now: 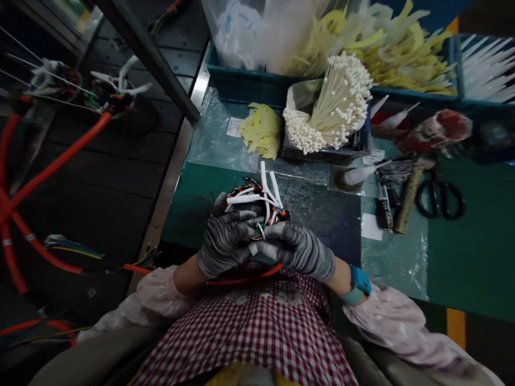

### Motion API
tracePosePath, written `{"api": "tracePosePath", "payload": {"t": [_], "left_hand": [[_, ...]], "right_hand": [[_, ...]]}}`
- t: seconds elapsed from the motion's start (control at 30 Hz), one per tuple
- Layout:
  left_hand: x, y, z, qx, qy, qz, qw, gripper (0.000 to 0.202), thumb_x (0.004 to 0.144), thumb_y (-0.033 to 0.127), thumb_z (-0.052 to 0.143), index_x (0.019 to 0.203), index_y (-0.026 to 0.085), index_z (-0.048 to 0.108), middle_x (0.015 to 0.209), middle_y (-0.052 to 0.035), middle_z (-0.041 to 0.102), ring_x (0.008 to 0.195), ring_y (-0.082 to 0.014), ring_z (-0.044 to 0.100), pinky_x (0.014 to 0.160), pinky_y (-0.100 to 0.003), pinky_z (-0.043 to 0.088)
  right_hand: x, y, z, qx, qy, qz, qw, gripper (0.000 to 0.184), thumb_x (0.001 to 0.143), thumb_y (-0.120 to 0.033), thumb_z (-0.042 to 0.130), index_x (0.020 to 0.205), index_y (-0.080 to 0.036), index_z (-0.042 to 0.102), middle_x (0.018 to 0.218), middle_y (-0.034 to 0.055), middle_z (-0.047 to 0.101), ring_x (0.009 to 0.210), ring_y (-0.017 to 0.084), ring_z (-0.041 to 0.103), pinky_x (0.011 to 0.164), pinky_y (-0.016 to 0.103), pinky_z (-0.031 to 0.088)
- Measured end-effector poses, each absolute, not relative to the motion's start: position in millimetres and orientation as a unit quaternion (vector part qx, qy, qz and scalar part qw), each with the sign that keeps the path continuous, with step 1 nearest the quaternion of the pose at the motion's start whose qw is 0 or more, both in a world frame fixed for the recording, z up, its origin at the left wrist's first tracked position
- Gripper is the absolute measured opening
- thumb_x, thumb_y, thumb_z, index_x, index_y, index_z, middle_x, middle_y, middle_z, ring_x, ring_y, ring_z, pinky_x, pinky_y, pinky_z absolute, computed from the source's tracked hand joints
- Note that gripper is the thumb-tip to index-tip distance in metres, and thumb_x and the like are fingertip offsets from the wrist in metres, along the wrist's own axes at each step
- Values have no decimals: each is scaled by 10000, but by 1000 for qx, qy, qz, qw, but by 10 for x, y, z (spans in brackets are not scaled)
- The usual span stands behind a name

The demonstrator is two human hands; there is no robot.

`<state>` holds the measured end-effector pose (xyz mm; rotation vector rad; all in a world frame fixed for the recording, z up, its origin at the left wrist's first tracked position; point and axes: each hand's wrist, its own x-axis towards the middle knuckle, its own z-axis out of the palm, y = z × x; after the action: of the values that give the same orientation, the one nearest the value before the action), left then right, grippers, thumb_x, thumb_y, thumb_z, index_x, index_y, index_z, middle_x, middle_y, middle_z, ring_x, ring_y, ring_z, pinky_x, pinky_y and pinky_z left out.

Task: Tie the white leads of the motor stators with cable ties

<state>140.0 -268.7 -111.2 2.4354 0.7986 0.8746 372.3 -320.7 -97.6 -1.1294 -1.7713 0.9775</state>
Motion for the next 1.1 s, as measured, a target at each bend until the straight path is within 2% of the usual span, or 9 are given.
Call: {"api": "tracePosePath", "payload": {"t": [0.13,0.2,0.37,0.53,0.6,0.7,0.77,1.0,1.1], "left_hand": [[1387,-2688,-1135,879,301,282,238,226,1004,427,647,1166,329,771,1163,-1,838,1166,-269,783,1422,-650,150],[1391,-2686,-1143,876,297,290,246,225,999,416,663,1183,337,765,1152,9,839,1151,-268,786,1425,-655,116],[1397,-2655,-1094,886,289,294,211,221,1005,397,681,1168,284,777,1183,-13,832,1168,-270,772,1412,-646,157],[1245,-2601,-1059,933,241,225,145,138,1053,388,701,1150,332,781,1344,27,790,1345,-249,682,1400,-649,152],[1146,-2580,-1023,947,225,215,84,167,1043,385,731,1204,397,769,1382,47,769,1362,-253,661,1357,-646,277],[1020,-2528,-894,951,230,208,-7,363,1021,274,752,1345,437,727,1305,16,782,1245,-243,702,1092,-439,575],[969,-2462,-777,966,185,176,-31,425,1037,208,701,1425,383,695,1238,-15,793,1163,-227,724,922,-337,613],[901,-2242,-595,986,82,117,-84,228,1077,157,569,1158,239,765,1063,-22,825,924,-198,730,705,-299,550],[825,-2302,-678,975,101,165,-110,272,1046,100,556,1132,248,767,1078,-10,834,964,-184,714,809,-327,538]], "right_hand": [[3711,-3254,-936,-337,-799,240,437,164,1019,-189,677,1038,-294,801,895,25,845,777,203,804,683,295,656],[3653,-3257,-859,-314,-805,262,431,172,987,-180,680,973,-308,793,889,5,847,769,202,802,690,295,654],[3339,-3009,-755,-537,-672,332,386,118,997,-305,672,1014,-254,777,729,-4,757,587,181,691,561,287,563],[3331,-2755,-843,-578,-638,223,458,179,1050,-313,574,1018,-277,746,954,46,782,880,231,743,830,378,627],[3427,-2803,-919,-593,-610,168,499,156,1053,-321,588,1139,-287,714,1095,75,757,1031,260,727,956,453,622],[3515,-2898,-1075,-637,-579,207,465,430,981,-427,711,1365,-257,623,1284,134,708,1167,316,697,1047,558,599],[3536,-2870,-1169,-624,-594,263,435,548,948,-451,734,1422,-220,584,1328,161,703,1193,332,699,1066,582,593],[3628,-2113,-1179,-452,-753,334,342,439,923,-326,737,1341,-197,693,1224,79,794,1064,242,758,995,424,638],[3613,-1981,-1157,-440,-778,278,352,422,918,-385,801,1298,-218,727,1133,45,812,955,208,765,894,358,654]]}}
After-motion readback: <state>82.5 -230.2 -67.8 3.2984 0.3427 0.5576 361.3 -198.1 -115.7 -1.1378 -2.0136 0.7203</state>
